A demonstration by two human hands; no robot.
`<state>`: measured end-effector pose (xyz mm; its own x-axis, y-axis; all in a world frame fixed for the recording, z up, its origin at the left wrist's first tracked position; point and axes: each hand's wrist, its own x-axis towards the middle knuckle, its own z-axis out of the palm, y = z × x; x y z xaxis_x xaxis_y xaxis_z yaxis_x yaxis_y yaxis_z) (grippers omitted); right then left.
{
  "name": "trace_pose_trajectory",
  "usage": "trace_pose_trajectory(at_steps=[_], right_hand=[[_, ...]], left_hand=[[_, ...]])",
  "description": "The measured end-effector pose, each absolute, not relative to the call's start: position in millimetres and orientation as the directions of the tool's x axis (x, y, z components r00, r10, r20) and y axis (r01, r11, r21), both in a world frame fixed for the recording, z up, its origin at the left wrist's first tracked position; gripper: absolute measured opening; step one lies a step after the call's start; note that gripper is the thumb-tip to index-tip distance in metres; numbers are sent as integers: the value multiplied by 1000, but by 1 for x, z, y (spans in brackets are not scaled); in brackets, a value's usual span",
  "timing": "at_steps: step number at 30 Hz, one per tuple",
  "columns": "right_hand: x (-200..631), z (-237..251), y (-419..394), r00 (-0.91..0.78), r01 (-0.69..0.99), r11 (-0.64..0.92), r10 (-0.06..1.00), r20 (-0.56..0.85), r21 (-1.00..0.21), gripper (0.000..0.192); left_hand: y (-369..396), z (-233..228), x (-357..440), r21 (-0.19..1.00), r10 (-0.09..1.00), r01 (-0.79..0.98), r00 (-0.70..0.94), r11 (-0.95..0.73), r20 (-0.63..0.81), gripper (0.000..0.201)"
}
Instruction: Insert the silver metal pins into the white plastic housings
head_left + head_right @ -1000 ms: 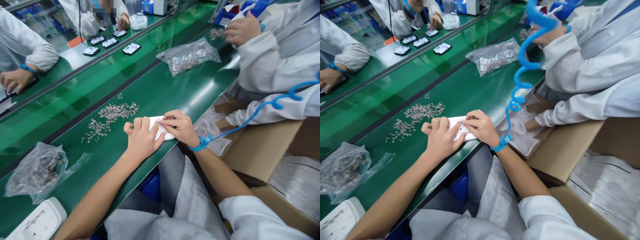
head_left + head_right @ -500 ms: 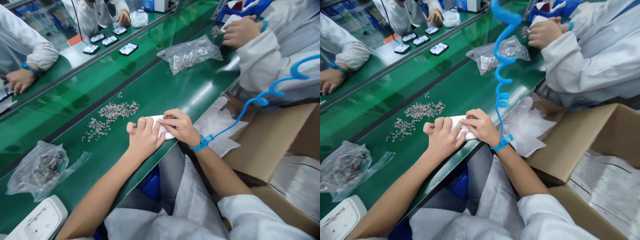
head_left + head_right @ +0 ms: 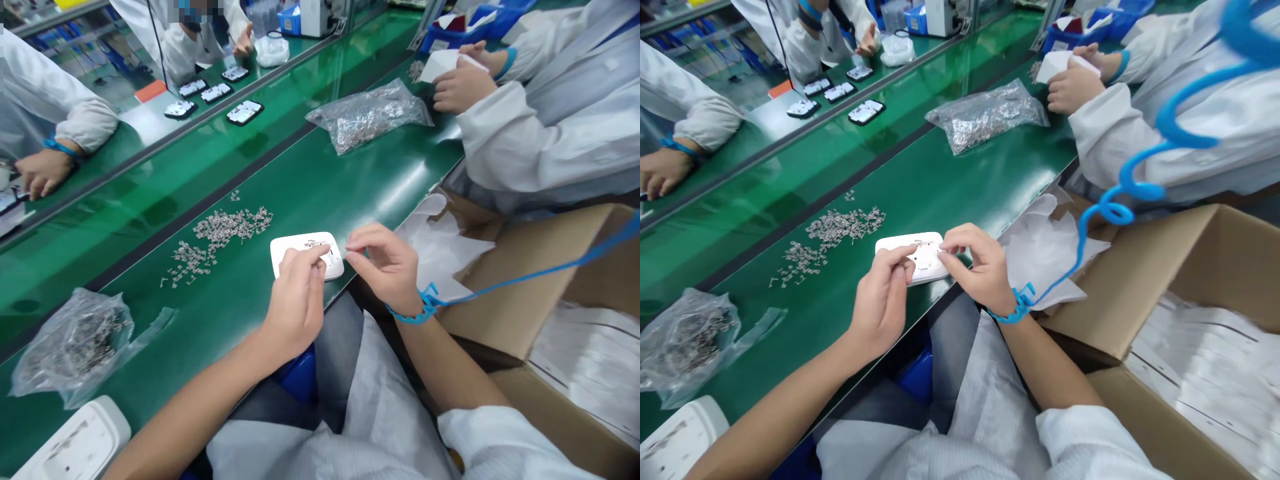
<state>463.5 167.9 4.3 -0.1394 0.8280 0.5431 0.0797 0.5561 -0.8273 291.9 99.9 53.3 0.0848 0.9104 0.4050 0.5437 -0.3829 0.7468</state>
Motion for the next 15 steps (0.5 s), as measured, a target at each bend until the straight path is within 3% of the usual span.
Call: trace_pose_trajectory(at_steps=[4, 8, 11, 15], right_hand=[[457, 23, 143, -106, 29, 463, 883, 458, -886, 7], [443, 34, 140, -195, -146, 177, 959, 204, -973, 16], [437, 36, 145, -328, -319, -45, 942, 66, -947, 24], [441, 37, 154, -455, -420, -175, 890, 40, -890, 20]], left_hand=[[103, 57, 296, 943, 947, 181, -108, -280, 302, 22], [108, 49, 299, 969, 964, -23, -112, -246, 242, 29], [109, 43, 299, 956, 952, 50, -95, -288, 291, 28], [109, 38, 296, 843, 884, 333, -54, -423, 465, 29]])
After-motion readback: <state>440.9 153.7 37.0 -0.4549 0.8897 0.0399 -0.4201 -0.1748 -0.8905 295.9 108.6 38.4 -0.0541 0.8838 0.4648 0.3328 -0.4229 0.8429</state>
